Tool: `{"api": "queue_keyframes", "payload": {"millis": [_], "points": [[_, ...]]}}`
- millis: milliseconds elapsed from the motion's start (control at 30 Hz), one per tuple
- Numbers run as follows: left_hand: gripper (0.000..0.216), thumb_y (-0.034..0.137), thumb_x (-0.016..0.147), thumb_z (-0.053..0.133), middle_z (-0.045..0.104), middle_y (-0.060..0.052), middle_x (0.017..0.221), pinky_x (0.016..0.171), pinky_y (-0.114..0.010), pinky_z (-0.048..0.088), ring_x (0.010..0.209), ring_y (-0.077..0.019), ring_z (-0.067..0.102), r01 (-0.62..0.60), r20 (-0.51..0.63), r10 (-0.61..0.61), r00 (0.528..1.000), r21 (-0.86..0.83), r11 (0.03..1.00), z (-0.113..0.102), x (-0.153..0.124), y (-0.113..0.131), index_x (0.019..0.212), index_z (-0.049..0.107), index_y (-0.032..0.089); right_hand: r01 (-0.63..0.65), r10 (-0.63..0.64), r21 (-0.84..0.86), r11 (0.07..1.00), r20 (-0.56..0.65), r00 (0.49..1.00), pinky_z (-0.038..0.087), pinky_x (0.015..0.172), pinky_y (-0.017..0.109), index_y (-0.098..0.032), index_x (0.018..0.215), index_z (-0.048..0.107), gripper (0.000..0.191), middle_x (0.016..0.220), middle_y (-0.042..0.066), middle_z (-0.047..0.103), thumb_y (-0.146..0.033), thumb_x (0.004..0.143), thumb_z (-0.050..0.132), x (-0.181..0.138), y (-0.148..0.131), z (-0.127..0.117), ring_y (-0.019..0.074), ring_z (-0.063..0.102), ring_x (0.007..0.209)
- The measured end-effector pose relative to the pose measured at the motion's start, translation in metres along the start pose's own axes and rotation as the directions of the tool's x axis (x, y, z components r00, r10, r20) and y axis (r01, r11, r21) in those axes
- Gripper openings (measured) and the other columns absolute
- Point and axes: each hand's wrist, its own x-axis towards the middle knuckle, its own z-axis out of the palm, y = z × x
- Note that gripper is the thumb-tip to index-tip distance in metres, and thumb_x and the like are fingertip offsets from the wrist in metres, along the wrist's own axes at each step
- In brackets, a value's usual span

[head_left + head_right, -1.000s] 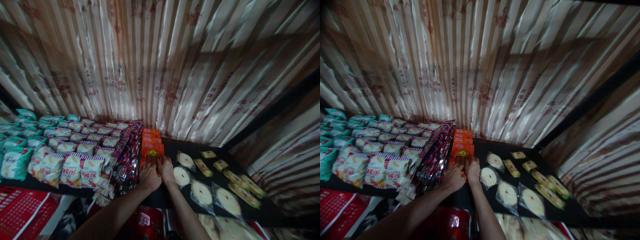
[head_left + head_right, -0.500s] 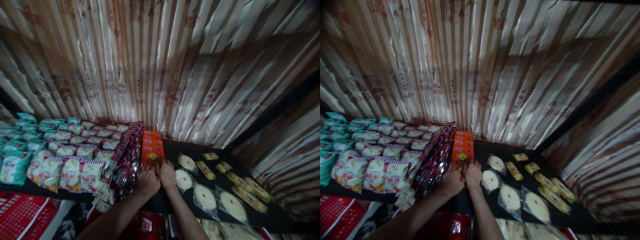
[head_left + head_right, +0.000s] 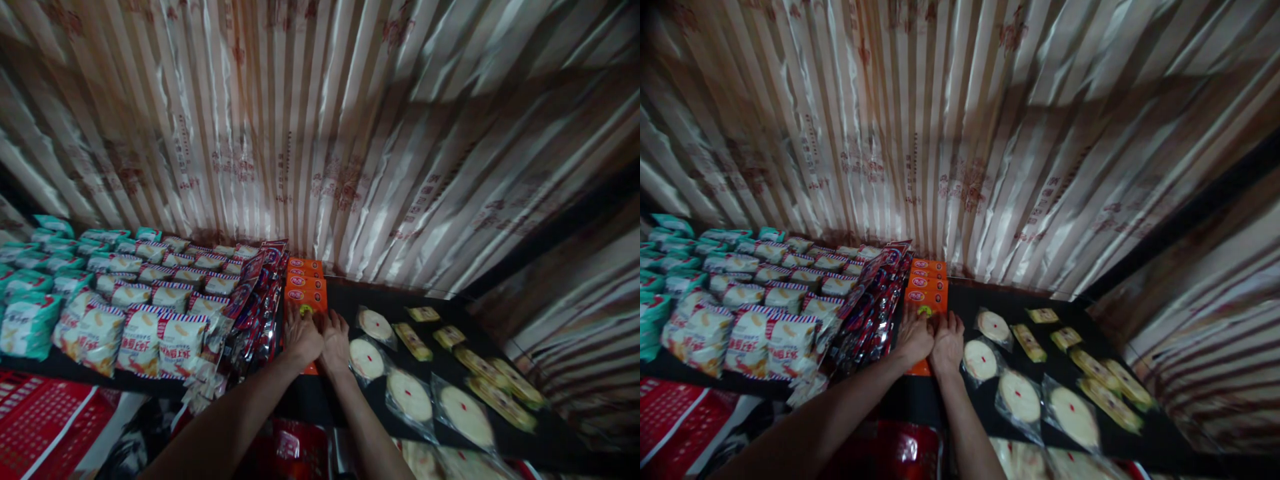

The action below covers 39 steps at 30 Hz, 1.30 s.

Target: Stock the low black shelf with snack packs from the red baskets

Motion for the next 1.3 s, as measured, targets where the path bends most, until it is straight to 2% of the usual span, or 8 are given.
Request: {"api": "queue_keyframes", "payload": {"millis": [133,267,467,633,833,1033,1200,1300], "points": [[0.060,0.033,0.083,0.039,0.016,-0.010,0.151,0.112,-0.044,0.018,0.139,-0.0287,0.005,0.080,-0.023,-0.080,0.997,0.020,0.997,0.006,0.025,-0.001,0.139,0.032,0.011,0.016,-0.011,0.061,0.998,-0.079,0.997,0.029,0.102,0.041,-0.007,0.117,0.056,0.041,0.126,0.018,0.052,-0.021,0.082,0.039,0.003,0.006,0.010,0.0273,0.038,0.124],[0.061,0.031,0.083,0.038,0.014,-0.007,0.151,0.112,-0.044,0.016,0.139,-0.0263,0.003,0.090,-0.027,-0.089,0.996,0.025,0.996,0.012,0.044,-0.001,0.141,0.026,0.016,0.018,0.004,0.166,0.986,-0.135,0.991,0.030,0.104,0.040,-0.004,0.122,0.050,0.046,0.127,0.019,0.053,-0.021,0.084,0.031,0.017,0.012,0.016,0.0254,0.040,0.124],[0.059,0.034,0.086,0.034,0.010,-0.010,0.151,0.112,-0.045,0.012,0.139,-0.0257,0.002,0.082,-0.058,-0.076,0.995,0.095,0.992,0.021,0.054,0.000,0.141,0.026,0.014,-0.037,0.063,0.291,0.956,-0.081,0.995,0.032,0.104,0.039,-0.003,0.129,0.042,0.050,0.136,0.018,0.045,-0.024,0.086,0.030,0.048,0.021,0.027,0.0234,0.036,0.129],[0.056,0.032,0.089,0.025,0.013,-0.012,0.150,0.112,-0.044,0.011,0.139,-0.0250,0.004,0.073,-0.064,-0.065,0.996,0.127,0.989,0.031,0.055,-0.007,0.141,0.025,0.010,-0.033,0.045,0.278,0.960,-0.036,0.998,0.035,0.103,0.036,-0.010,0.130,0.044,0.048,0.138,0.014,0.043,-0.020,0.084,0.036,0.064,0.020,0.032,0.0207,0.036,0.131],[0.054,0.029,0.090,0.025,0.018,-0.012,0.150,0.113,-0.043,0.012,0.139,-0.0242,0.006,0.076,-0.066,-0.068,0.995,0.127,0.989,0.035,0.055,-0.011,0.140,0.027,0.011,0.009,-0.004,0.197,0.980,-0.027,1.000,0.033,0.105,0.036,-0.005,0.126,0.049,0.045,0.138,0.019,0.043,-0.022,0.086,0.035,0.069,0.021,0.038,0.0224,0.034,0.131],[0.055,0.035,0.091,0.022,0.019,-0.013,0.149,0.112,-0.044,0.015,0.138,-0.0260,0.012,0.096,-0.109,-0.085,0.990,0.102,0.990,0.036,0.054,-0.012,0.140,0.027,0.010,0.099,-0.094,0.086,0.991,-0.059,0.994,0.025,0.108,0.038,-0.005,0.125,0.050,0.045,0.130,0.017,0.052,-0.022,0.087,0.034,0.068,0.023,0.044,0.0206,0.037,0.129],[0.055,0.034,0.091,0.022,0.015,-0.012,0.150,0.112,-0.045,0.013,0.139,-0.0252,0.009,0.089,-0.086,-0.077,0.993,0.135,0.987,0.037,0.053,-0.011,0.141,0.025,0.011,0.095,-0.088,0.102,0.990,-0.066,0.994,0.024,0.108,0.039,-0.004,0.125,0.049,0.045,0.130,0.018,0.052,-0.024,0.087,0.033,0.070,0.024,0.047,0.0201,0.036,0.130],[0.054,0.031,0.090,0.024,0.018,-0.012,0.150,0.113,-0.044,0.012,0.139,-0.0248,0.010,0.080,-0.082,-0.068,0.994,0.160,0.984,0.034,0.053,-0.011,0.140,0.027,0.011,0.084,-0.075,0.135,0.987,-0.065,0.995,0.025,0.108,0.040,-0.005,0.125,0.049,0.045,0.129,0.017,0.052,-0.025,0.087,0.034,0.070,0.023,0.046,0.0204,0.036,0.130]]}}
